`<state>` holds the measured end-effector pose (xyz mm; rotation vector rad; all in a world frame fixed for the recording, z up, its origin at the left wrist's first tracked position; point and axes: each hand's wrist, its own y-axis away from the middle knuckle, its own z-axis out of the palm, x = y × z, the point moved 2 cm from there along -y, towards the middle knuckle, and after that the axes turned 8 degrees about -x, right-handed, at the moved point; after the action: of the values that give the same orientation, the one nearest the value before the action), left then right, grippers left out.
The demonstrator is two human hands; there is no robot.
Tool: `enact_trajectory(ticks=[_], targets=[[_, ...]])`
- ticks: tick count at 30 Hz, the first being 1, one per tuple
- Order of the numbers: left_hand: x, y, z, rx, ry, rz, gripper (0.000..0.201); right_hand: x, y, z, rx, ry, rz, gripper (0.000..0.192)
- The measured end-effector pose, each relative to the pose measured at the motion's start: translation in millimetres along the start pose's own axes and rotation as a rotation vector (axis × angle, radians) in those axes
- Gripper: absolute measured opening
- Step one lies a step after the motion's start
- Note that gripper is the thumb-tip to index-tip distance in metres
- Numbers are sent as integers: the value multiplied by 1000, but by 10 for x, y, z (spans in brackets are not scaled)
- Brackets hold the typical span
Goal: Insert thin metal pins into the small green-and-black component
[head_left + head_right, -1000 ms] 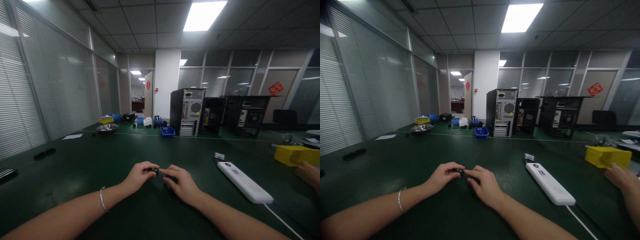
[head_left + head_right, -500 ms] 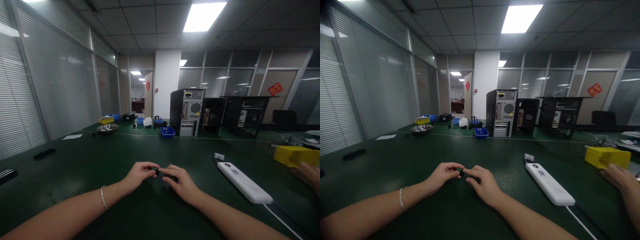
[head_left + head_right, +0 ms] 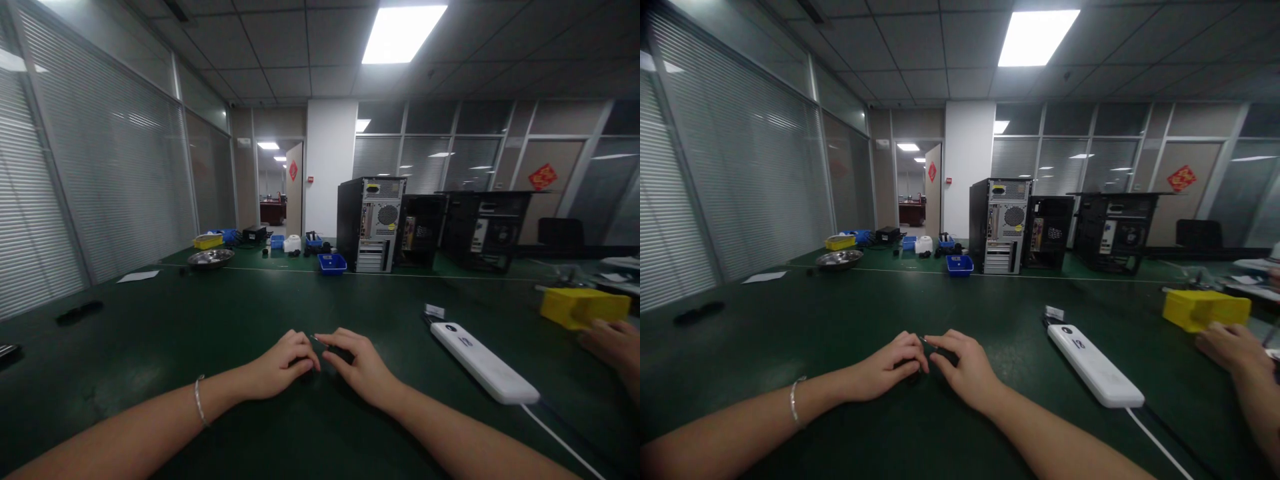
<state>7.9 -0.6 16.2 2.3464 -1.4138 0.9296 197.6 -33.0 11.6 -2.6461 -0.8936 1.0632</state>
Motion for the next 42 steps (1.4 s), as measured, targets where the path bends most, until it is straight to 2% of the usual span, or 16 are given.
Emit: enact_trajectory(ticks=[3, 6, 9, 12, 15, 20, 25, 31, 42], targets=[[-7, -7, 22, 8, -14, 5, 25, -5, -2, -5, -8, 6, 7, 29], [-59, -10, 23, 76, -40, 2, 27, -12, -5, -16, -29, 30, 33, 23], [-76, 10, -12, 147, -75, -66, 28, -1, -7, -29, -34, 77, 100, 14], [-36, 47, -59, 83, -90, -135, 33, -2, 5, -33, -55, 123, 187, 12], [2, 79, -89, -34, -87, -150, 48, -52, 24, -13, -113, 183, 205, 22], [-15, 82, -83, -30, -61, -86, 38, -159, 35, 38, -168, 278, 139, 21], [-79, 48, -56, 50, 114, -91, 37, -140, 36, 38, -119, 231, 122, 19], [-206, -16, 30, 112, 568, -132, 45, -110, 35, -21, 103, 81, 30, 13], [-105, -33, 133, 87, 729, -109, 44, -124, 51, 44, 118, 30, -36, 12]])
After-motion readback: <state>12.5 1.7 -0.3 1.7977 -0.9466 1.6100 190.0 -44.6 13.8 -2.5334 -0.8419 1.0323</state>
